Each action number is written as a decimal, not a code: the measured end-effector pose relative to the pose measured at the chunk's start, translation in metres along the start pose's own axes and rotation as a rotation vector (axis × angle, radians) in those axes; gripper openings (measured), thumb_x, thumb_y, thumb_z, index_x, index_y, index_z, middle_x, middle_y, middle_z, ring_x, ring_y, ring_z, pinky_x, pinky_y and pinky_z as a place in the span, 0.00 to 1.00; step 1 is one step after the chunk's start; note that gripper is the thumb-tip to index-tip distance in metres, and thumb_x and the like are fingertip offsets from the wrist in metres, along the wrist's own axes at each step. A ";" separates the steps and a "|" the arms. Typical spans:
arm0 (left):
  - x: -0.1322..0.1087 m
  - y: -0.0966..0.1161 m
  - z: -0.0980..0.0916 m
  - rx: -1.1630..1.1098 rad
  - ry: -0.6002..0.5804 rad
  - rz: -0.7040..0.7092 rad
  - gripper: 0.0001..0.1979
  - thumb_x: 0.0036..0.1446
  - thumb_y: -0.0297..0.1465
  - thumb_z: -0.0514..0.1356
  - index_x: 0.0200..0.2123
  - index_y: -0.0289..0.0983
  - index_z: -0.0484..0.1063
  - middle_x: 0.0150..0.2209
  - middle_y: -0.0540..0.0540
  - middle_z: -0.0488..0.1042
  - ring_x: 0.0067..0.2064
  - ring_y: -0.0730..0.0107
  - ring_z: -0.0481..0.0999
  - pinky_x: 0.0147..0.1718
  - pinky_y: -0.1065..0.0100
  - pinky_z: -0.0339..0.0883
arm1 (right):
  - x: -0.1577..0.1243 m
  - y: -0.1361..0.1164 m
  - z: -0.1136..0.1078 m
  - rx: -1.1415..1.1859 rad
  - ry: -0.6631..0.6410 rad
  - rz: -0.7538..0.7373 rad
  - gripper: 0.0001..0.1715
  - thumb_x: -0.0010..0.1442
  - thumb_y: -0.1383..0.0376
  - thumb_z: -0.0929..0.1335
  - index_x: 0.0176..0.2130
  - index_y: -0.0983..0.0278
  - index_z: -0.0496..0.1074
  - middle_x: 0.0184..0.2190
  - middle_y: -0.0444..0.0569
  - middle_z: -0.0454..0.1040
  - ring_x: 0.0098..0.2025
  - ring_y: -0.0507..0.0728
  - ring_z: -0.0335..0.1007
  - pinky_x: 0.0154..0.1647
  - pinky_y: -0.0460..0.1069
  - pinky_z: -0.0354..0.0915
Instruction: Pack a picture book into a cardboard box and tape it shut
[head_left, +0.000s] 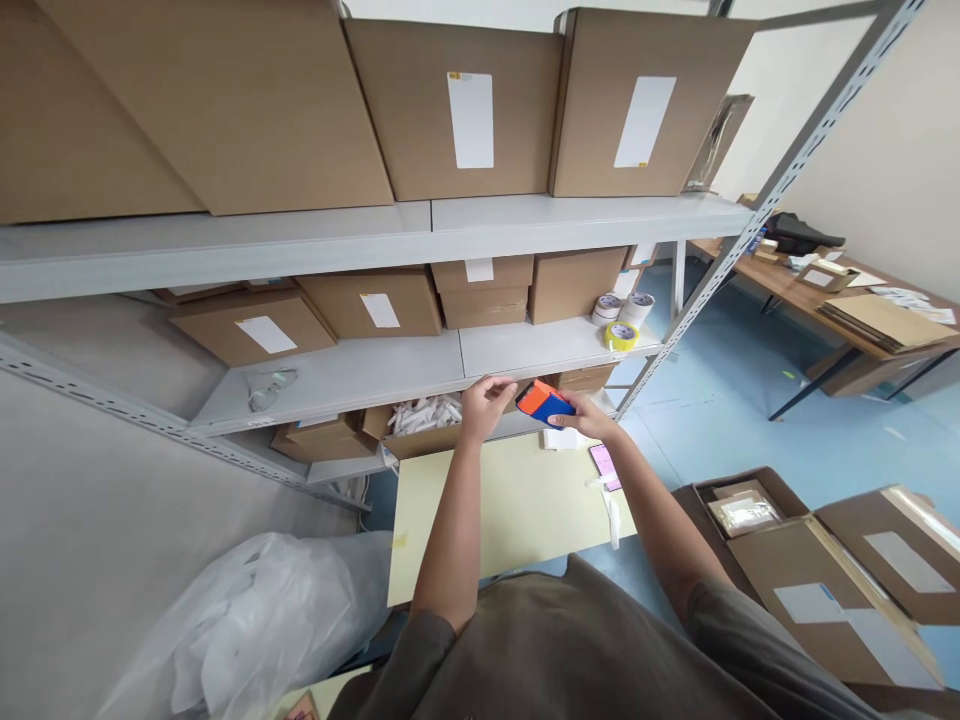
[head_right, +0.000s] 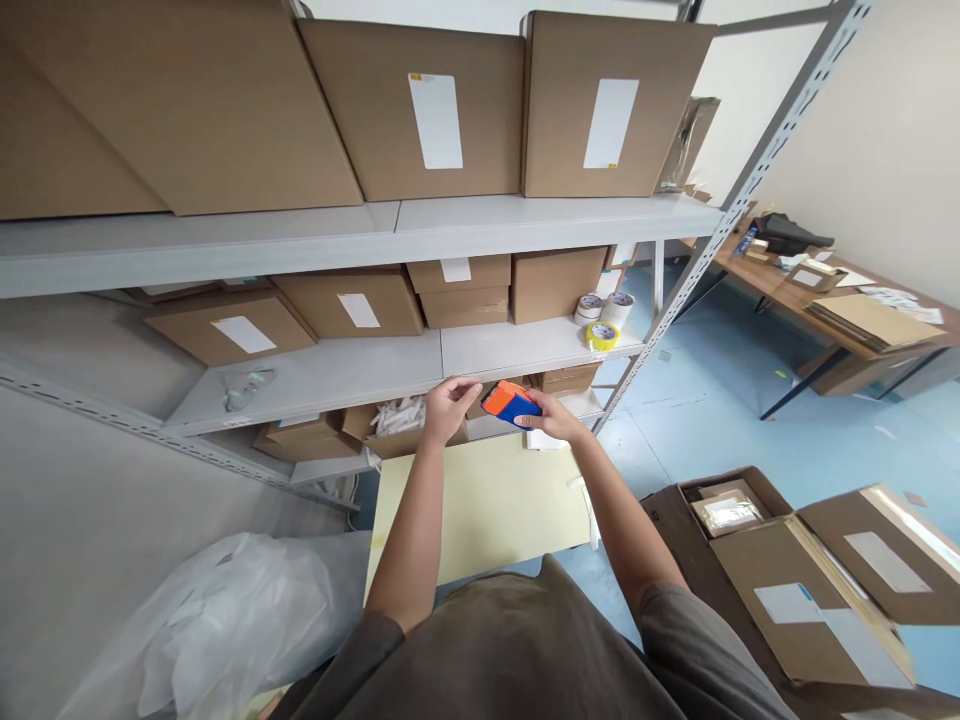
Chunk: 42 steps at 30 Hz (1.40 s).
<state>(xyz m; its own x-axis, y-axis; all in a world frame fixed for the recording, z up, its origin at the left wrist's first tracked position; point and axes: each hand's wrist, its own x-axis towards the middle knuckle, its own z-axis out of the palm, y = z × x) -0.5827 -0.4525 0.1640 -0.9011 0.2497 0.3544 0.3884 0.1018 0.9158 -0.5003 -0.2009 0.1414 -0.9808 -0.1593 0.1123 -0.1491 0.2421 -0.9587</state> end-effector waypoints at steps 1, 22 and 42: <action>0.001 -0.001 0.001 0.018 0.001 0.012 0.19 0.62 0.49 0.68 0.38 0.39 0.85 0.38 0.44 0.85 0.38 0.63 0.82 0.44 0.62 0.79 | 0.000 0.000 -0.001 -0.047 0.005 -0.004 0.26 0.57 0.46 0.80 0.44 0.61 0.77 0.35 0.44 0.75 0.36 0.57 0.70 0.38 0.50 0.69; -0.033 -0.090 -0.026 0.063 0.266 -0.219 0.31 0.65 0.48 0.66 0.66 0.43 0.72 0.59 0.37 0.79 0.43 0.64 0.82 0.46 0.60 0.80 | 0.195 0.077 -0.064 -0.984 0.191 0.266 0.27 0.57 0.65 0.77 0.56 0.67 0.79 0.53 0.63 0.83 0.57 0.70 0.78 0.63 0.58 0.66; -0.036 -0.078 -0.025 0.271 0.147 -0.100 0.18 0.68 0.41 0.63 0.57 0.42 0.80 0.57 0.40 0.80 0.56 0.57 0.80 0.60 0.56 0.74 | 0.059 0.063 -0.031 -0.585 0.482 -0.138 0.22 0.70 0.55 0.69 0.58 0.58 0.80 0.64 0.58 0.75 0.69 0.71 0.64 0.73 0.68 0.61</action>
<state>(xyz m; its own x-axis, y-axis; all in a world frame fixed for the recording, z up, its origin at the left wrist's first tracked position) -0.5857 -0.4935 0.0850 -0.9480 0.0860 0.3064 0.3157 0.3762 0.8711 -0.5714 -0.1656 0.0959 -0.8750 0.1775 0.4504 -0.1841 0.7385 -0.6486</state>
